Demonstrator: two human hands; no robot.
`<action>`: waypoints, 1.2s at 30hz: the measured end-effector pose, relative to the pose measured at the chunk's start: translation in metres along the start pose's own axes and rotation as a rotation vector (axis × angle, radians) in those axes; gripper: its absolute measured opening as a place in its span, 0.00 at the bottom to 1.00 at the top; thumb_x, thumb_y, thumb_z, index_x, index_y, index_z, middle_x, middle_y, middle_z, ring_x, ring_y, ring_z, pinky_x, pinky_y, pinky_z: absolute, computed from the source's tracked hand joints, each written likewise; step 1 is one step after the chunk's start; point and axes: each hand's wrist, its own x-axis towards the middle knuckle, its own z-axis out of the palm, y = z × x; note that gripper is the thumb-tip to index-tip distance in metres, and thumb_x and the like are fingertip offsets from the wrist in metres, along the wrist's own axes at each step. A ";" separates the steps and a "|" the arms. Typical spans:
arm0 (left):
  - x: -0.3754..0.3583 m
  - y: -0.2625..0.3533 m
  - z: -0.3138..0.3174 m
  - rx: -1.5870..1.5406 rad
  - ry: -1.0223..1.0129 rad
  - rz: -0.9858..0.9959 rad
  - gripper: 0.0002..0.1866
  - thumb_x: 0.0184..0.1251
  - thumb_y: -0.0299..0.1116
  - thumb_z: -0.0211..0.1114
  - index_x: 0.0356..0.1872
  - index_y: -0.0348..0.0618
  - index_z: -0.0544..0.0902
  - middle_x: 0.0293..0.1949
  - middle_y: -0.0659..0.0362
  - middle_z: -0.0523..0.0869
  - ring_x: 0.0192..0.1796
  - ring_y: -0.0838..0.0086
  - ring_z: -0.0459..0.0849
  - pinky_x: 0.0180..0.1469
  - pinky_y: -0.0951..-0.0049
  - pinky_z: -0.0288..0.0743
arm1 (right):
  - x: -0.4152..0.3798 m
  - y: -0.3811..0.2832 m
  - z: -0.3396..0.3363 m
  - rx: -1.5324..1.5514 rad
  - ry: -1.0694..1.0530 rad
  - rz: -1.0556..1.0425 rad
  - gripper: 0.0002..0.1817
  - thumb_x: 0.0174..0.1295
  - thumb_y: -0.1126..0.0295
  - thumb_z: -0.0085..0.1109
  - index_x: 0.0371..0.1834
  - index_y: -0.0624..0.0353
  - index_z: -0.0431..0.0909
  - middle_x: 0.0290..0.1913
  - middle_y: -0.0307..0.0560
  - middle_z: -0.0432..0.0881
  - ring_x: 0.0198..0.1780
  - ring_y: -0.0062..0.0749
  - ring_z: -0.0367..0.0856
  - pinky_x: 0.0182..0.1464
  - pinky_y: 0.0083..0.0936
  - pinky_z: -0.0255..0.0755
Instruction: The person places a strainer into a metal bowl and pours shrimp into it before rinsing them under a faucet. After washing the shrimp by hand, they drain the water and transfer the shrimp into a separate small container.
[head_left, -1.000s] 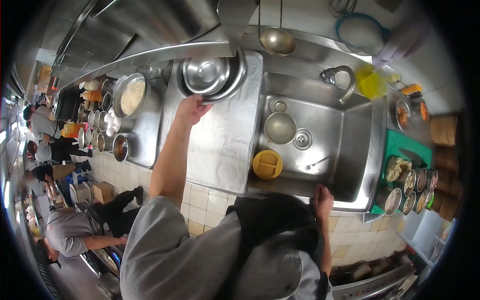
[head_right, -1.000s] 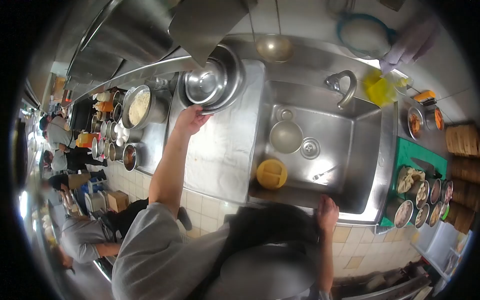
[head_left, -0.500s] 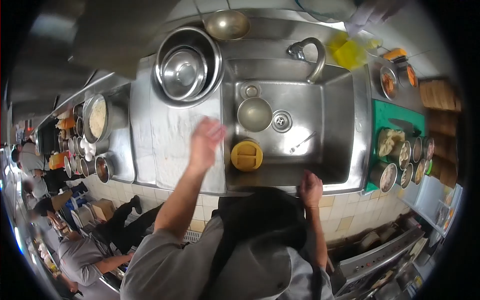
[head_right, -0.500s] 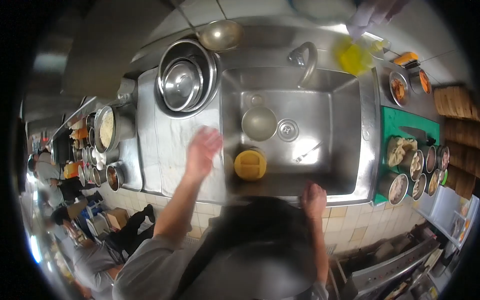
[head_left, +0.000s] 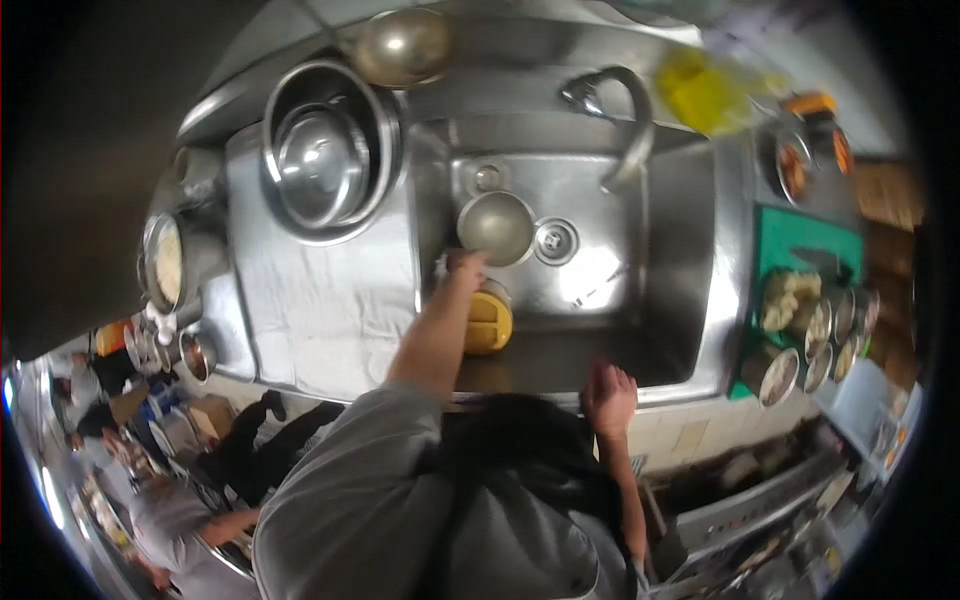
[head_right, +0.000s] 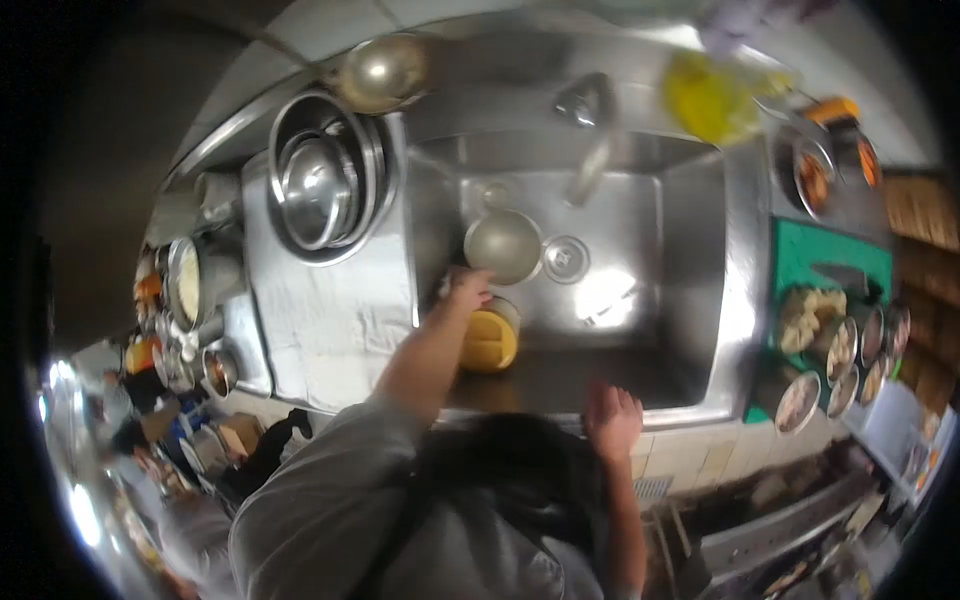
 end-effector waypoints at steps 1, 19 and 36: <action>0.000 -0.005 0.000 -0.008 0.004 0.034 0.30 0.60 0.39 0.80 0.63 0.46 0.81 0.61 0.51 0.84 0.59 0.51 0.84 0.57 0.47 0.82 | 0.002 -0.003 0.001 0.027 0.007 -0.035 0.05 0.65 0.71 0.64 0.42 0.54 0.83 0.31 0.48 0.83 0.36 0.50 0.84 0.41 0.45 0.73; -0.240 0.086 -0.012 0.358 0.337 1.545 0.08 0.59 0.22 0.66 0.32 0.47 0.77 0.59 0.52 0.88 0.50 0.49 0.91 0.47 0.54 0.86 | -0.008 -0.001 0.011 0.013 -0.072 0.008 0.08 0.66 0.66 0.61 0.44 0.53 0.84 0.38 0.52 0.88 0.40 0.58 0.86 0.44 0.52 0.77; -0.226 0.104 -0.341 -0.642 0.401 0.794 0.23 0.73 0.19 0.57 0.68 0.29 0.70 0.48 0.45 0.87 0.41 0.66 0.91 0.38 0.68 0.93 | -0.008 0.003 0.017 0.025 -0.025 -0.022 0.09 0.67 0.66 0.61 0.46 0.51 0.86 0.40 0.54 0.90 0.40 0.60 0.88 0.43 0.53 0.80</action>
